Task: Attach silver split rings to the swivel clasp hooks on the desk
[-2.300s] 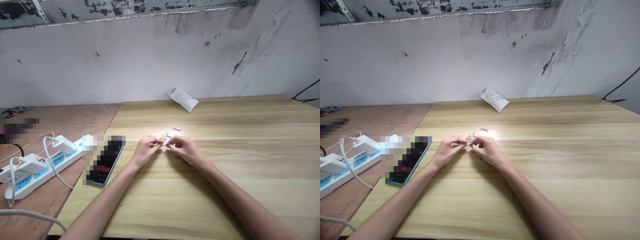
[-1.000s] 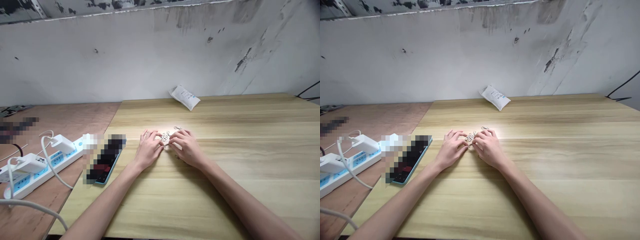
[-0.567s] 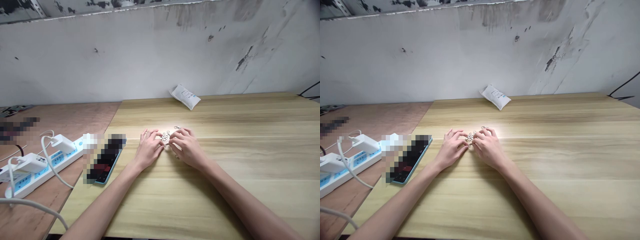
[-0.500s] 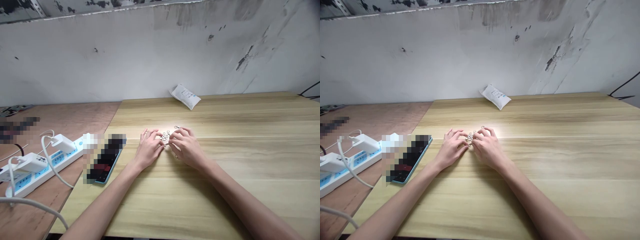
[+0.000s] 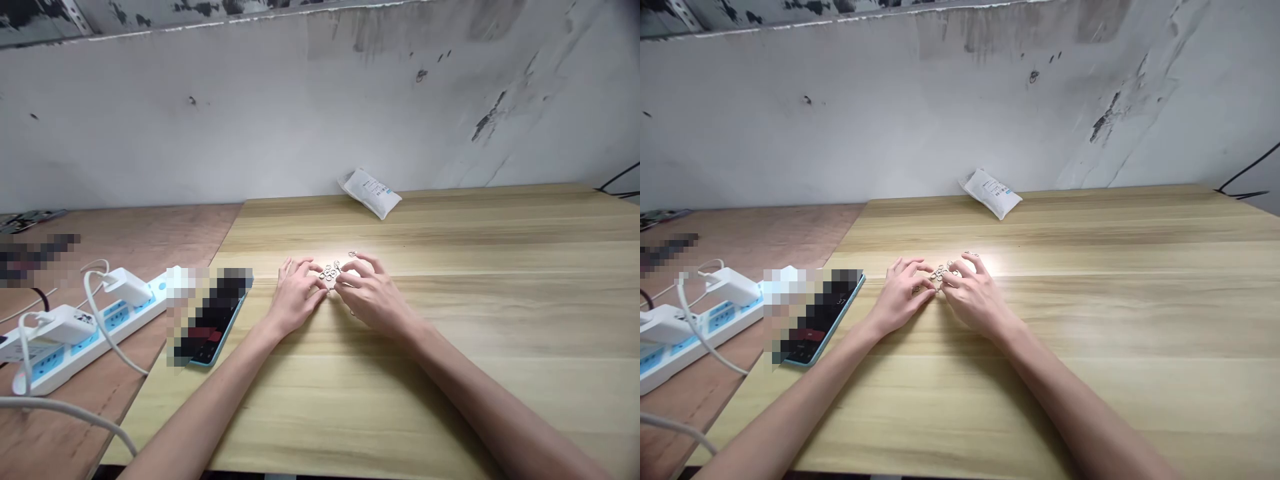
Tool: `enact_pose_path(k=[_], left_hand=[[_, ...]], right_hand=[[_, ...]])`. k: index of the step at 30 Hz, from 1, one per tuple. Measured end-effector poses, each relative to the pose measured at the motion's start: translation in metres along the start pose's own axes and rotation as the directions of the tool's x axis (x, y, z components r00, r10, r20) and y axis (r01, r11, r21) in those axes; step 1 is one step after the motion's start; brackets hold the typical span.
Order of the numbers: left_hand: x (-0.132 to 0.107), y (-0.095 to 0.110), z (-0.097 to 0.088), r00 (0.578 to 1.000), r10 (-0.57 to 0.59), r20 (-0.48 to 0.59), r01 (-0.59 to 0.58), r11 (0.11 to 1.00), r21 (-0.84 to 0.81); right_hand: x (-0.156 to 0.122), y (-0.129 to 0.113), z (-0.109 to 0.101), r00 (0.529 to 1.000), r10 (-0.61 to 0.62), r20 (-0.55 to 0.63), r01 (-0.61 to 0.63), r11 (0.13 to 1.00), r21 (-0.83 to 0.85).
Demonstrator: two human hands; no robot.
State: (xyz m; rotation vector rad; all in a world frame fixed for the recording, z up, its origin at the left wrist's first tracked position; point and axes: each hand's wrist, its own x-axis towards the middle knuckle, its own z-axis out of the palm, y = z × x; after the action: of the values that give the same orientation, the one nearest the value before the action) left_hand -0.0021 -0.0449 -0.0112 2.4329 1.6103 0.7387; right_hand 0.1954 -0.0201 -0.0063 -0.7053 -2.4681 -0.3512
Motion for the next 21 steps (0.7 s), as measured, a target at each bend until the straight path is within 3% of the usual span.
enact_pose_path(k=[7, 11, 16, 18, 21], left_hand=[[0.002, -0.007, -0.002, 0.997, -0.071, -0.024, 0.068, 0.992, -0.11], [0.004, -0.005, -0.004, 0.986, -0.157, -0.06, 0.137, 0.956, -0.258], [0.004, 0.005, -0.002, 0.939, -0.319, -0.127, 0.196, 0.801, -0.565], [0.003, 0.009, 0.0, 0.929, -0.342, -0.141, 0.182, 0.755, -0.631], [0.003, 0.013, 0.002, 0.929, -0.323, -0.179, 0.136, 0.751, -0.646]], right_hand=[[-0.002, 0.004, 0.003, 0.999, -0.026, 0.023, 0.025, 0.999, 0.046], [-0.003, 0.004, 0.001, 0.989, 0.145, -0.026, -0.135, 0.964, 0.231], [0.001, -0.005, -0.003, 0.88, 0.474, 0.037, -0.403, 0.701, 0.589], [0.004, -0.01, -0.005, 0.836, 0.543, 0.08, -0.44, 0.576, 0.689], [0.007, -0.015, -0.006, 0.789, 0.594, 0.157, -0.467, 0.414, 0.781]])
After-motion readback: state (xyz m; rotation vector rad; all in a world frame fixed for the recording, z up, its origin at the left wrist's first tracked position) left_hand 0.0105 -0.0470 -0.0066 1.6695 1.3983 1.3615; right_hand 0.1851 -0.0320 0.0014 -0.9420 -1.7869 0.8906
